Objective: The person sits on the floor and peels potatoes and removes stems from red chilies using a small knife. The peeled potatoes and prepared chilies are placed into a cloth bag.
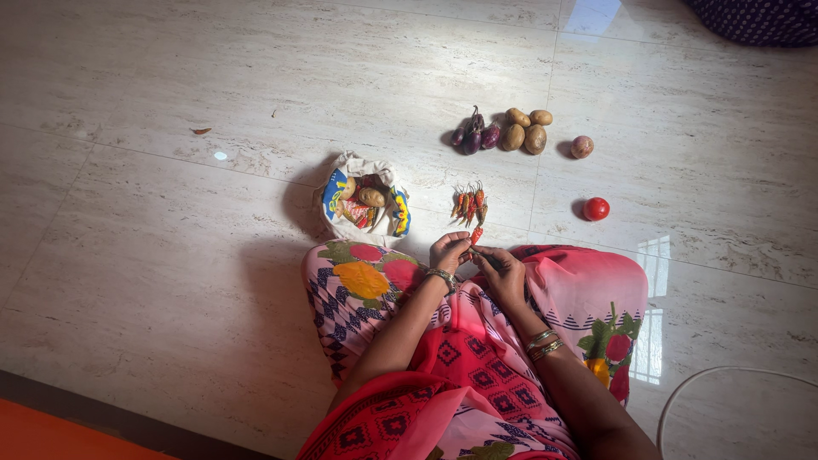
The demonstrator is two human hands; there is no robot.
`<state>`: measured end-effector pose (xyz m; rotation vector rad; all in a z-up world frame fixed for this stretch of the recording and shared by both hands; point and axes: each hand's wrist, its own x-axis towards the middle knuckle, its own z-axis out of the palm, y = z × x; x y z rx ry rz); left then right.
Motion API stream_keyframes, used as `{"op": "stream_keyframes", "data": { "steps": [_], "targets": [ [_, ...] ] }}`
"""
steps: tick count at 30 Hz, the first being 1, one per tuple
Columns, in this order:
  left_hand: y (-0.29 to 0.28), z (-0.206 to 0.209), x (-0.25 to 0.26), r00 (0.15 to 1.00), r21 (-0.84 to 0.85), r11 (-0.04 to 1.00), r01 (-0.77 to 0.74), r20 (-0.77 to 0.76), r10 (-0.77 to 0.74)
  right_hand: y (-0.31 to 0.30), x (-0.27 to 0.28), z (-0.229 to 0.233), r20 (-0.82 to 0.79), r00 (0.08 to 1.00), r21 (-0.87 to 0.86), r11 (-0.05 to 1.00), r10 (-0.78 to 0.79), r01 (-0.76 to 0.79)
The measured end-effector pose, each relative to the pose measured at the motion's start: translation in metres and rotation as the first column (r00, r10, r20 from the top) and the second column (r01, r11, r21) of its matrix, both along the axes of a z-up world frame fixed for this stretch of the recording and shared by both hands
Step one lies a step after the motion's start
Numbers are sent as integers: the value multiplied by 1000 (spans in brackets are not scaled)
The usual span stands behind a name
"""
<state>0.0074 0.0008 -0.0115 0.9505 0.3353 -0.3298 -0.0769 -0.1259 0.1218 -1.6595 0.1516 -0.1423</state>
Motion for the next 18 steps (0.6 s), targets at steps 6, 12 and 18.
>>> {"op": "stream_keyframes", "data": {
  "steps": [6, 12, 18],
  "targets": [
    [-2, 19, -8, 981, 41, 989, 139, 128, -144, -2, 4, 6, -80, 989, 19, 992, -126, 127],
    [3, 43, -18, 970, 181, 964, 194, 112, -216, -2, 5, 6, -64, 993, 3, 995, -99, 99],
    [4, 40, -20, 930, 265, 950, 164, 281, -239, -7, 3, -4, -89, 989, -73, 991, -116, 110]
  ]
}}
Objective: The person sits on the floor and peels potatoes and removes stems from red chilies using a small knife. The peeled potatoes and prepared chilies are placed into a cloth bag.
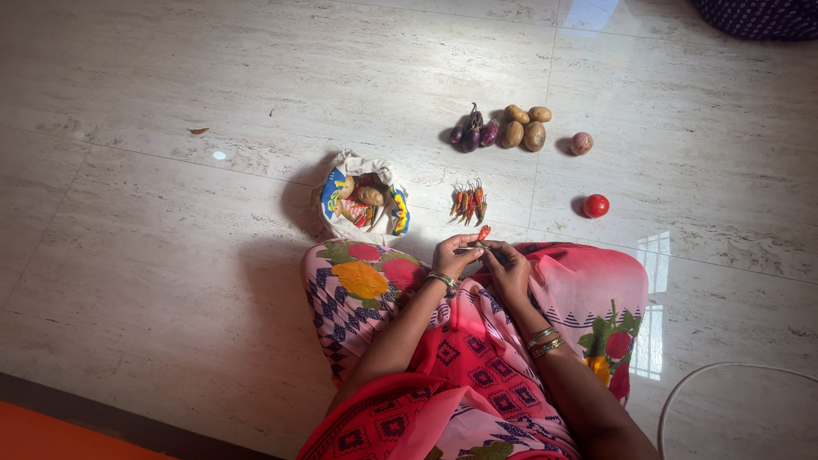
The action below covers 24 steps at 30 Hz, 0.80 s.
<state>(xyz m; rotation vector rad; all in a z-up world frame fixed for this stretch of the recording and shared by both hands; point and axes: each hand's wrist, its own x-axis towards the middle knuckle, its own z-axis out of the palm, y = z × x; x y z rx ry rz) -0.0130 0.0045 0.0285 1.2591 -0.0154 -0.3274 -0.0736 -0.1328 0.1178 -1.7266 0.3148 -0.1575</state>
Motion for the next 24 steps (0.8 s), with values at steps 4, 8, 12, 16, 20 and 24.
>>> {"op": "stream_keyframes", "data": {
  "steps": [4, 8, 12, 16, 20, 24],
  "targets": [
    [-2, -11, 3, 998, 61, 997, 51, -28, -49, -6, 7, -8, 54, 997, 266, 963, -49, 33],
    [-2, -22, 1, 995, 71, 995, 76, -73, -71, -6, 10, -9, 88, 993, 315, 948, -76, 45],
    [-2, -23, 8, 999, 89, 996, -14, 54, 9, -2, 5, -2, 83, 996, -25, 999, 25, -23],
    [-2, -22, 7, 994, 0, 998, -56, 96, 56, -1, 0, -7, 57, 997, 7, 998, 59, -59],
    [-4, -20, 7, 1000, -58, 998, 18, -7, -18, -7, 8, -15, 112, 993, 284, 959, -28, -5],
    [-9, -25, -3, 994, 19, 994, 104, 30, -105, -13, 13, -22, 110, 991, 370, 929, -72, 26]
  ]
}}
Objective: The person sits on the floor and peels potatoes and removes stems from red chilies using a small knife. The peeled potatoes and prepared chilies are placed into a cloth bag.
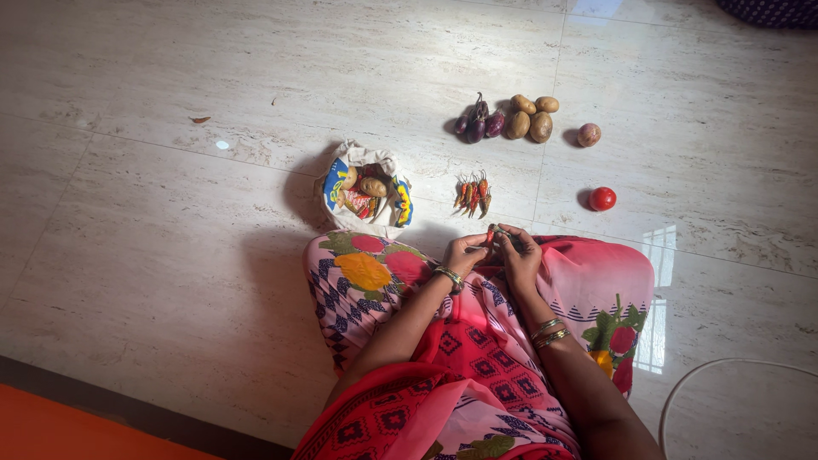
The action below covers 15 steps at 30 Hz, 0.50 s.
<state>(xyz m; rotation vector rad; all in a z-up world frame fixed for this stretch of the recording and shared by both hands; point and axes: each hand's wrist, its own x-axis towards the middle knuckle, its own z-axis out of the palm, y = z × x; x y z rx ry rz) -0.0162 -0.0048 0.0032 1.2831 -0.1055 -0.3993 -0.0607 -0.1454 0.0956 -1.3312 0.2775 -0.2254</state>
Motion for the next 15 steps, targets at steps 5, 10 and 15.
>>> {"op": "stream_keyframes", "data": {
  "steps": [5, 10, 15],
  "targets": [
    [1, -11, 6, 981, 95, 981, -166, -88, 175, 11, -7, 9, -2, 999, -322, 946, 32, -31],
    [4, -25, 17, 947, -95, 958, -272, -202, 249, 15, -15, 22, 2, 990, -529, 840, 138, -116],
    [3, -26, 19, 949, -17, 962, -274, -167, 268, 15, -11, 16, -63, 994, -287, 952, 90, -104]
  ]
}}
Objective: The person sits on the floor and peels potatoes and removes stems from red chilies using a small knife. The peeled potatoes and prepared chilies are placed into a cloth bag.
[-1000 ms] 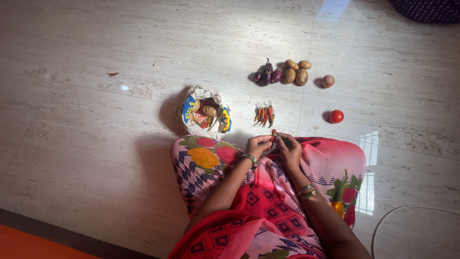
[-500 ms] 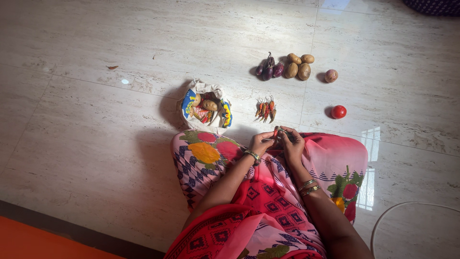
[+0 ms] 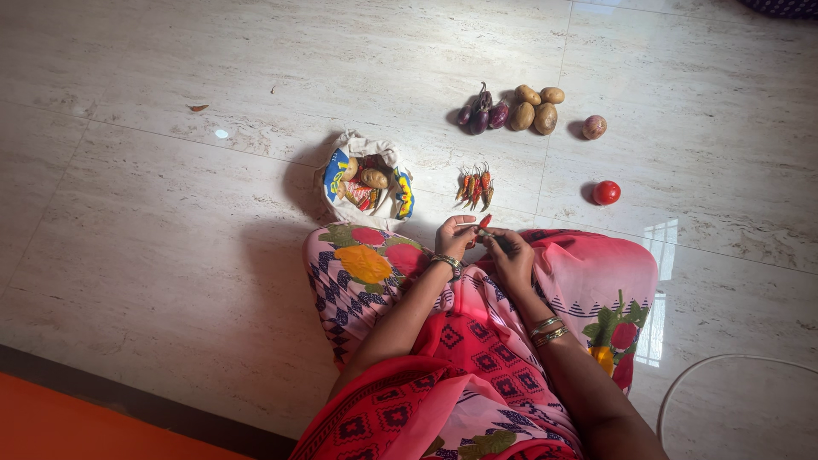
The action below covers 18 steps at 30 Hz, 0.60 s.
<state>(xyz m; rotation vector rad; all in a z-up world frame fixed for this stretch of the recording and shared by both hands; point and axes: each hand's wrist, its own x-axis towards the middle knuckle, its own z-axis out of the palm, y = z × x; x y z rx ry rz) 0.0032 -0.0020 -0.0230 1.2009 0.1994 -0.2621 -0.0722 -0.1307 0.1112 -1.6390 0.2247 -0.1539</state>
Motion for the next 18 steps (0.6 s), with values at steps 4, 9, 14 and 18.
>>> {"op": "stream_keyframes", "data": {
  "steps": [4, 9, 14, 18],
  "targets": [
    [1, 12, -7, 992, 10, 993, 121, 34, -122, -4, 7, -5, 20, 994, 164, 981, -105, 100],
    [4, 20, -9, 993, 41, 993, 107, -44, -105, 0, 2, 0, 42, 998, -159, 986, -43, 50],
    [3, 15, -1, 1000, -28, 1000, 12, -12, -12, 3, -4, 14, 7, 996, -170, 982, 87, -85],
    [4, 12, -1, 990, 233, 973, 2, 133, -34, 4, -4, 20, -43, 990, -297, 944, 134, -141]
  ]
}}
